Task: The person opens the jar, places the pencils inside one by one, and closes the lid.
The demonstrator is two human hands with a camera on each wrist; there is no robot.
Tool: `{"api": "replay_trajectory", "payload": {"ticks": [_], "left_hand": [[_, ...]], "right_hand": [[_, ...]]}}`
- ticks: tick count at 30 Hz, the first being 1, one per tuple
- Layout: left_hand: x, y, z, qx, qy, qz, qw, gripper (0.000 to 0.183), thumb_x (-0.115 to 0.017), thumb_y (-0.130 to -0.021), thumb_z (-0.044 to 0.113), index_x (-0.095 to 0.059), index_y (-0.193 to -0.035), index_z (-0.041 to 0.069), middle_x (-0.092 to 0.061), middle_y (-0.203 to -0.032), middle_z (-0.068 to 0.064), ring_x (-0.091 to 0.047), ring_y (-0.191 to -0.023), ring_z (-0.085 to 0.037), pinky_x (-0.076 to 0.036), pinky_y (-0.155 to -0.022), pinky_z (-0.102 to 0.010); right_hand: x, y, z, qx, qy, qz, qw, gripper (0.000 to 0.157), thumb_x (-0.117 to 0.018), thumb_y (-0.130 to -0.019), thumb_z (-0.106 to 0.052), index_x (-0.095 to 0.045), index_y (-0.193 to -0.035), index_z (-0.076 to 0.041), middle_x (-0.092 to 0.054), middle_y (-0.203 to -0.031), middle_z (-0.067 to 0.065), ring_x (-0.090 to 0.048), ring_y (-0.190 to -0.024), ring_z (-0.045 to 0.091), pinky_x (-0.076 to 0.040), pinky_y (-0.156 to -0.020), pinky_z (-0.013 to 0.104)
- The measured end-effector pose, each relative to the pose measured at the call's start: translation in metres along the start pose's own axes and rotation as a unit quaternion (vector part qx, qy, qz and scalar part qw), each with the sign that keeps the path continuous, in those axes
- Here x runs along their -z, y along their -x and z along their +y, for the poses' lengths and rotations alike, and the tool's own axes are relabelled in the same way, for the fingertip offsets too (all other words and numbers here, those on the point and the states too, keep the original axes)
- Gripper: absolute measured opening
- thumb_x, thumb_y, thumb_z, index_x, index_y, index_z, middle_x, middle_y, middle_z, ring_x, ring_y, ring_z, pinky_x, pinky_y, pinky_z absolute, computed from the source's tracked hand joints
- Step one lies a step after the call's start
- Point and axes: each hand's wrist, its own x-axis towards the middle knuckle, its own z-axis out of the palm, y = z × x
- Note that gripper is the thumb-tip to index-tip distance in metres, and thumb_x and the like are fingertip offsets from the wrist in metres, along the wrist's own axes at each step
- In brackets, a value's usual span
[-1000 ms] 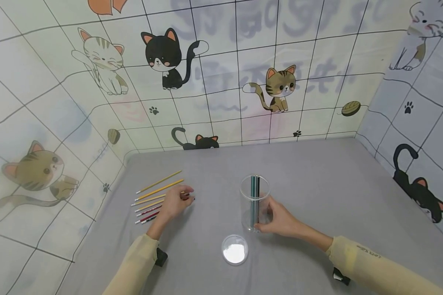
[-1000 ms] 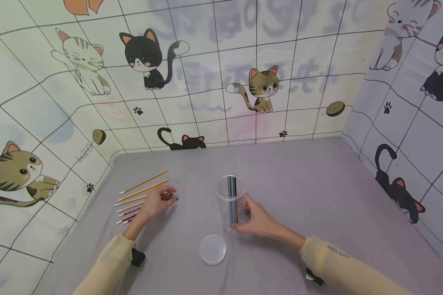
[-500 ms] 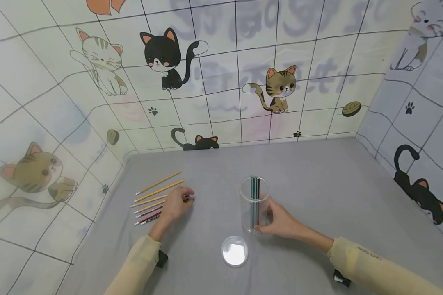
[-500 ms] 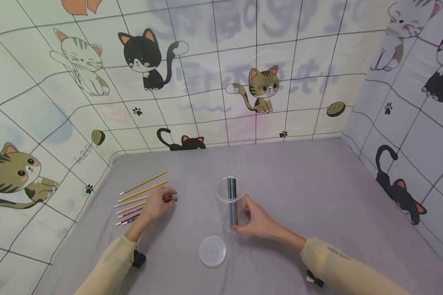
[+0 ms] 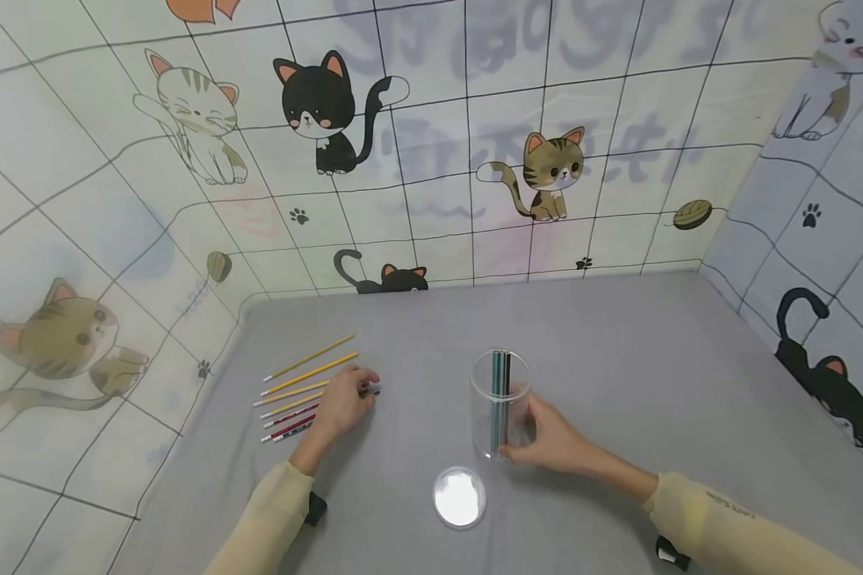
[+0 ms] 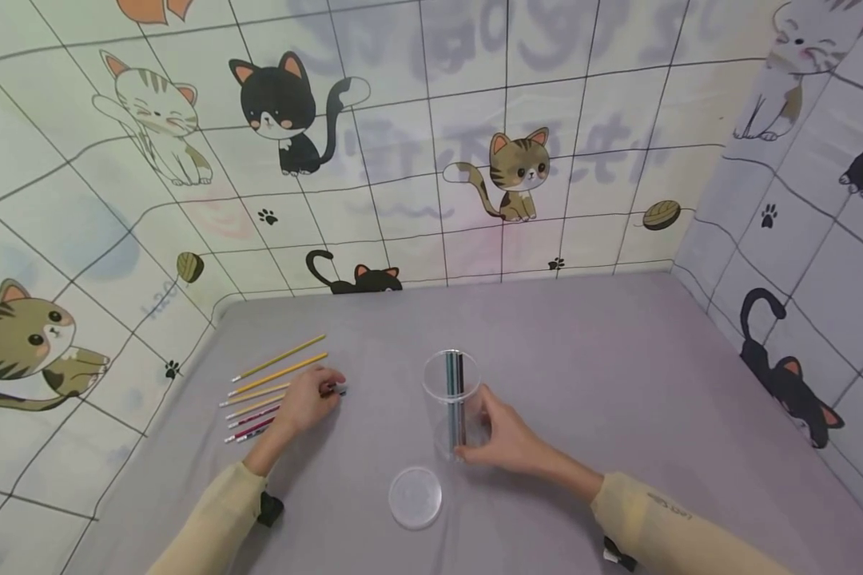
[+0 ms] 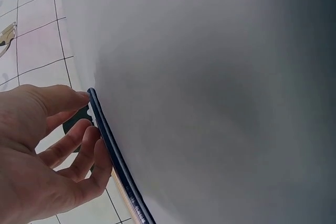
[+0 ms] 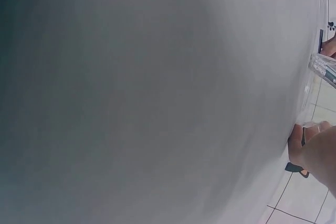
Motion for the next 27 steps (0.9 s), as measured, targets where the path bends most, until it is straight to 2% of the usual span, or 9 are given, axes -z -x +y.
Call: {"api": "replay_trajectory", "payload": {"ticks": [7, 14, 21, 27], "left_hand": [[0.0021, 0.0, 0.0007, -0.009, -0.007, -0.005, 0.9999, 0.026, -0.076, -0.079, -0.004, -0.073, -0.103, 0.004, -0.063, -0.107, -0.014, -0.064, -0.091, -0.027, -0.055, -0.074, -0.042], [0.0026, -0.0009, 0.0021, -0.016, -0.024, -0.019, 0.9994, 0.023, -0.078, -0.079, -0.003, -0.074, -0.099, 0.006, -0.061, -0.101, -0.01, -0.061, -0.086, -0.024, -0.053, -0.071, -0.039], [0.0012, -0.0016, 0.0042, -0.01, -0.044, -0.027, 0.9986, 0.018, -0.08, -0.078, -0.002, -0.076, -0.093, 0.007, -0.06, -0.099, -0.009, -0.06, -0.086, -0.025, -0.053, -0.073, -0.04], [-0.0016, -0.0022, 0.0054, -0.024, -0.075, -0.02, 0.9967, 0.014, -0.08, -0.077, -0.003, -0.076, -0.088, 0.006, -0.058, -0.088, -0.005, -0.06, -0.081, -0.022, -0.052, -0.07, -0.038]], "right_hand": [[-0.0009, 0.0003, -0.0027, -0.013, -0.003, -0.002, 1.0, 0.075, -0.086, -0.071, -0.01, -0.048, -0.136, -0.009, -0.062, -0.12, 0.0, -0.057, -0.1, 0.015, -0.048, -0.083, 0.032], [-0.001, 0.0004, -0.003, -0.009, -0.008, 0.004, 1.0, 0.077, -0.088, -0.07, -0.01, -0.047, -0.135, -0.007, -0.064, -0.109, -0.002, -0.058, -0.092, 0.014, -0.048, -0.079, 0.031], [-0.0008, 0.0008, -0.0036, -0.002, -0.01, 0.007, 1.0, 0.077, -0.088, -0.069, -0.01, -0.047, -0.135, -0.008, -0.064, -0.11, -0.002, -0.057, -0.093, 0.013, -0.048, -0.079, 0.031], [-0.0002, 0.0007, -0.0043, -0.008, -0.012, 0.003, 1.0, 0.076, -0.088, -0.07, -0.009, -0.048, -0.135, -0.009, -0.063, -0.118, -0.001, -0.057, -0.1, 0.014, -0.047, -0.084, 0.032]]}}
